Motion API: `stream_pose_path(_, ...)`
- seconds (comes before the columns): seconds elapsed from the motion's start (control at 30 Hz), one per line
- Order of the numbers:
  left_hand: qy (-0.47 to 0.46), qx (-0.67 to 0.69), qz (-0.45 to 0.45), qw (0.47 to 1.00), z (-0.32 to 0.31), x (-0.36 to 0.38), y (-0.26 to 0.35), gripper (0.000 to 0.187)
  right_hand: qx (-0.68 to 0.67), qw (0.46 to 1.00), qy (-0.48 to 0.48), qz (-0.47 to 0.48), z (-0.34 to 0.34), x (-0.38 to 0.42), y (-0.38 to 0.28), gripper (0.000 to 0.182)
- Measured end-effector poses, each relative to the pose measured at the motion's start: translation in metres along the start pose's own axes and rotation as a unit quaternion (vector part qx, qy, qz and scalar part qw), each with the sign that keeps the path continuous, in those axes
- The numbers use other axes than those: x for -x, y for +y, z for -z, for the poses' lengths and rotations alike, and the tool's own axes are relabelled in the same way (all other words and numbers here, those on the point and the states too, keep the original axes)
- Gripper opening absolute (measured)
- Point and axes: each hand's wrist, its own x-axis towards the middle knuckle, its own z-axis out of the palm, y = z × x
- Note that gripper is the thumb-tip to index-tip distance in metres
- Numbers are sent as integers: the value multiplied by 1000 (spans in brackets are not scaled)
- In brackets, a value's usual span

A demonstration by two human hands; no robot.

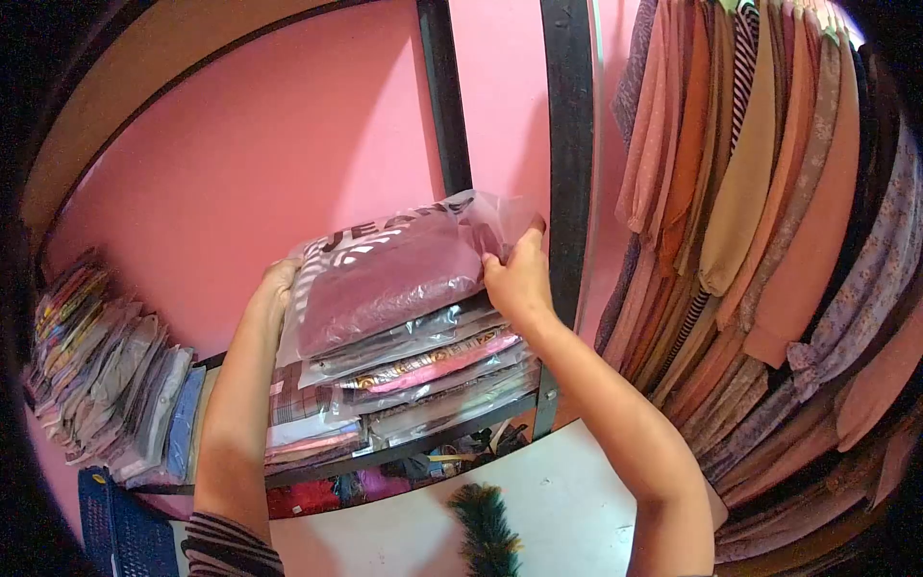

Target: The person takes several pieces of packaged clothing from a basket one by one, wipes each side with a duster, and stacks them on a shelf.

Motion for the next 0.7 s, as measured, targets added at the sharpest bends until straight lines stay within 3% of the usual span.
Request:
stream_pose_path(0.03,1,2,-1,1000,-2,3,1,12,29,998,-2,63,4,-1,7,77)
stream_pose_path(0.07,2,-15,-10,1000,-4,6,1,14,30,997,-3,67,12,5,5,77)
stream_pose_path(0.13,6,-30,-22,999,-13,20,10,18,189,963,7,195,36,26,-21,70)
stream_pose_path(0.17,34,-157,-67,985,-18,26,18,24,188,962,7,198,39,28,-31,70)
stream_pose_path(0.2,63,-282,-109,951,-24,28,19,31,254,911,98,308,39,29,-42,62)
stream_pose_path(0.23,161,-457,-257,836,-36,36,17,49,314,836,187,409,35,29,-49,56)
stream_pose_path(0.27,171,-561,-273,763,-51,43,13,55,313,838,187,406,26,23,-53,56)
stream_pose_path(0.3,177,-657,-284,676,-76,65,13,61,274,865,117,403,14,13,-57,51)
stream_pose_path(0.33,128,-690,-259,663,-100,84,10,63,233,887,47,396,3,3,-57,47)
stream_pose_path(0.4,48,-757,-203,620,-133,101,-4,65,363,876,-48,315,-28,-22,-36,55)
stream_pose_path(0.43,18,-789,-172,590,-139,103,-8,65,363,877,-47,313,-37,-27,-22,55)
stream_pose_path(0.5,-17,-788,-129,602,-137,95,-14,65,274,925,-248,91,-47,-32,-10,66)
stream_pose_path(0.53,-51,-784,-85,613,-137,91,-17,65,272,925,-248,90,-48,-33,-8,66)
stream_pose_path(0.7,-57,-777,-102,619,-132,74,-27,63,290,911,-287,58,-53,-41,1,70)
